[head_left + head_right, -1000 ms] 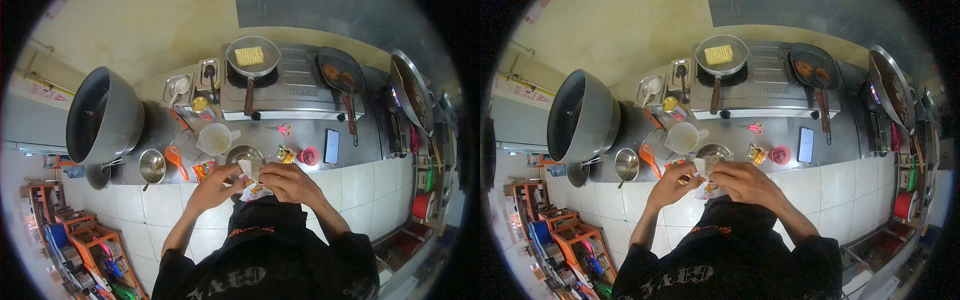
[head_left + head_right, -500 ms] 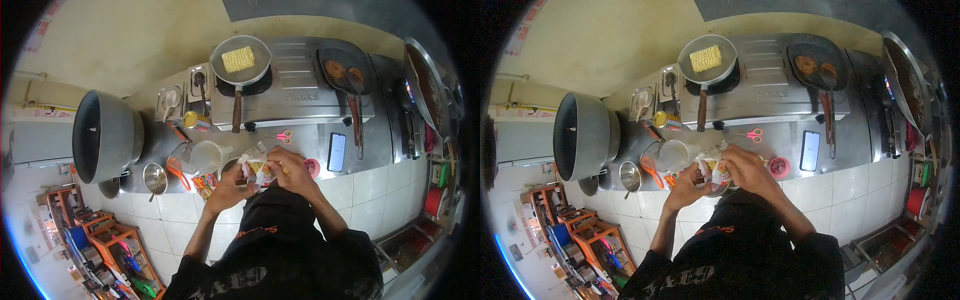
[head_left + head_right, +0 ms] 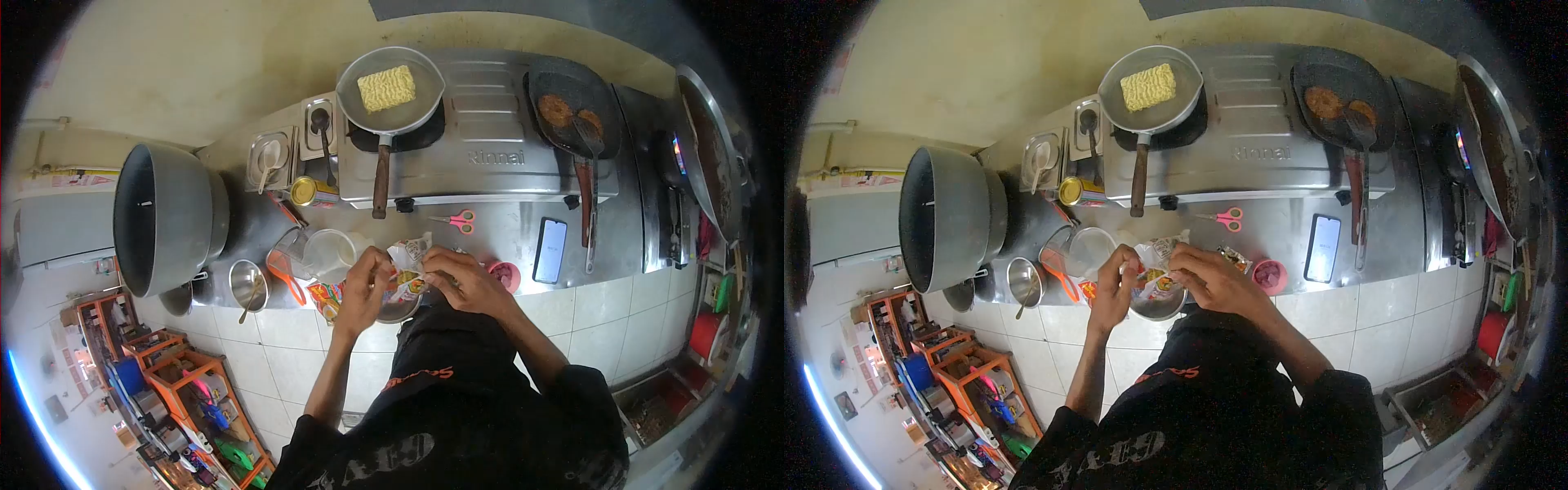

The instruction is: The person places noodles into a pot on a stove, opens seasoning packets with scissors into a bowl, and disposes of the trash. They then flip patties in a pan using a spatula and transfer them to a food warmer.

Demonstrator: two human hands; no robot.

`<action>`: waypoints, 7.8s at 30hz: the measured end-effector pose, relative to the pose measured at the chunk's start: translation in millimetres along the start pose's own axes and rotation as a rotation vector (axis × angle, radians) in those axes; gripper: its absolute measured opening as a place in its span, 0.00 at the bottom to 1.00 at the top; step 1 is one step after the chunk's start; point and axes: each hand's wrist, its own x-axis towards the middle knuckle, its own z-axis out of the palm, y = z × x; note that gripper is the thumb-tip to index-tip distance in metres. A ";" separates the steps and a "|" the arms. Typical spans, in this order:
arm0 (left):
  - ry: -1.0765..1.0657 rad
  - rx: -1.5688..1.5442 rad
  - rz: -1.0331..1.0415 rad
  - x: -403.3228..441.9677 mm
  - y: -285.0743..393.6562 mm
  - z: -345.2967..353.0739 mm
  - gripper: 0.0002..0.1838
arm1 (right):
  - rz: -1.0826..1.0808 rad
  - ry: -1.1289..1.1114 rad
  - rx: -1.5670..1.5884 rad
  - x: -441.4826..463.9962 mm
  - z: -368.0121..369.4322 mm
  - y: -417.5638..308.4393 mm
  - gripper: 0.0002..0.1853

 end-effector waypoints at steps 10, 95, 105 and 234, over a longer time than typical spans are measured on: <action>-0.018 0.114 0.205 9.1 8.5 -4.1 0.07 | 0.047 -0.057 0.051 9.5 -9.2 3.6 0.09; 0.301 0.108 0.322 -3.0 -43.6 28.3 0.55 | 0.207 0.333 0.017 10.5 14.7 -24.2 0.26; 0.384 0.581 0.259 -8.3 -47.6 35.9 0.55 | 0.307 0.304 -0.021 16.0 11.4 -26.3 0.25; 1.236 -0.161 0.035 -81.0 -63.7 -101.7 0.52 | 0.077 -0.046 -1.535 355.8 -85.8 75.6 0.06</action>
